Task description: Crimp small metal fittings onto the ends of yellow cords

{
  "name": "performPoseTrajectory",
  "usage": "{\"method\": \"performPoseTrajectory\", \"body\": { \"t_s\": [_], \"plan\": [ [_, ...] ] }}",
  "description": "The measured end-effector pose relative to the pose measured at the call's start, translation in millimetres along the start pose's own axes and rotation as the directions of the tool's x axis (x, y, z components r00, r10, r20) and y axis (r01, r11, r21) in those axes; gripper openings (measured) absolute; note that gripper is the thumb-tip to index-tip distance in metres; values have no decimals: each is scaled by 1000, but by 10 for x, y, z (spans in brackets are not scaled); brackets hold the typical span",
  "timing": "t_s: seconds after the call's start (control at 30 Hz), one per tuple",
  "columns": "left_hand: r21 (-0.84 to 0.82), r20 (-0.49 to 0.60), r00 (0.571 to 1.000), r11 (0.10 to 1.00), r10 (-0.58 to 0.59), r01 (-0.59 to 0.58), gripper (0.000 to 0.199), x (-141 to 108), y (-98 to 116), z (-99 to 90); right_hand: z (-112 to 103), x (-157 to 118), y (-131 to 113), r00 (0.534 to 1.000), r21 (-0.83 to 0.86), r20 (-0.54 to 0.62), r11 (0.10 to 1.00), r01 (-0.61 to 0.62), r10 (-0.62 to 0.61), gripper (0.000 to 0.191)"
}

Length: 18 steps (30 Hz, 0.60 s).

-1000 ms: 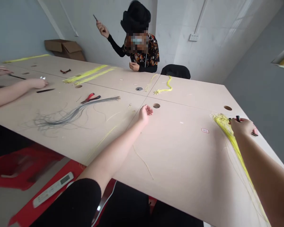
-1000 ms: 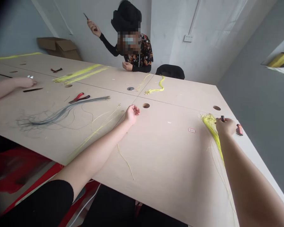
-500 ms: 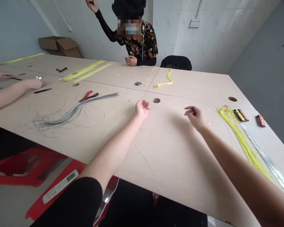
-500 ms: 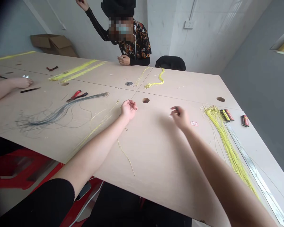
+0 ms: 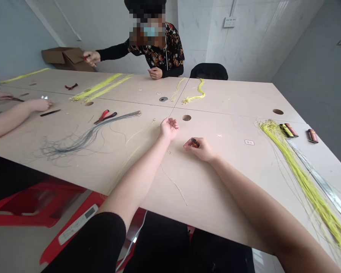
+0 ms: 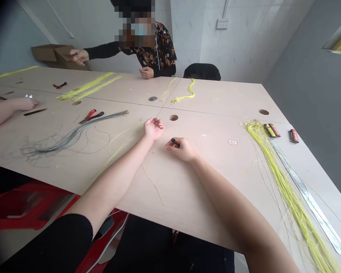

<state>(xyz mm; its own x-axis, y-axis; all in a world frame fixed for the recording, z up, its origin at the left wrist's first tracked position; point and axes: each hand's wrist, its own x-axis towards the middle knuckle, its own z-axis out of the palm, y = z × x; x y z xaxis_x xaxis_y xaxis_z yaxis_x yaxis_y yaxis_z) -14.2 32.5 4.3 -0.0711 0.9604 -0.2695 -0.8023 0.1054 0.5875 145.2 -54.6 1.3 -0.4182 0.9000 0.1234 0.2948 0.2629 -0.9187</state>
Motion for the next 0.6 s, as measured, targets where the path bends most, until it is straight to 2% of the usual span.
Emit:
{"method": "performPoseTrajectory", "body": {
  "t_s": [0.1, 0.27, 0.33, 0.4, 0.43, 0.53, 0.6],
  "plan": [
    [-13, -4, 1000, 1000, -7, 7, 33, 6, 1, -1, 14, -3, 10, 996, -38, 60, 997, 66, -64, 20],
    [-17, 21, 1000, 1000, -16, 16, 32, 36, 6, -31, 77, 11, 22, 996, -138, -22, 987, 87, -91, 38],
    [-23, 35, 999, 1000, -21, 22, 31, 42, 6, -44, 117, 3, 10, 992, -212, 16, 970, 123, -122, 35],
    [-30, 42, 999, 999, -23, 25, 31, 41, 6, -51, 166, -18, -21, 984, -337, 108, 926, 171, -142, 21],
    [-34, 42, 999, 999, -23, 24, 30, 39, 6, -51, 190, -32, -41, 979, -414, 151, 891, 187, -135, 22],
    [-33, 34, 999, 999, -19, 20, 29, 34, 4, -47, 240, -63, -107, 967, -608, 242, 764, 213, -78, 45],
    [-20, 31, 999, 1000, -13, 14, 29, 32, 0, -41, 249, -68, -141, 956, -667, 285, 704, 245, -63, 53]
  ]
}}
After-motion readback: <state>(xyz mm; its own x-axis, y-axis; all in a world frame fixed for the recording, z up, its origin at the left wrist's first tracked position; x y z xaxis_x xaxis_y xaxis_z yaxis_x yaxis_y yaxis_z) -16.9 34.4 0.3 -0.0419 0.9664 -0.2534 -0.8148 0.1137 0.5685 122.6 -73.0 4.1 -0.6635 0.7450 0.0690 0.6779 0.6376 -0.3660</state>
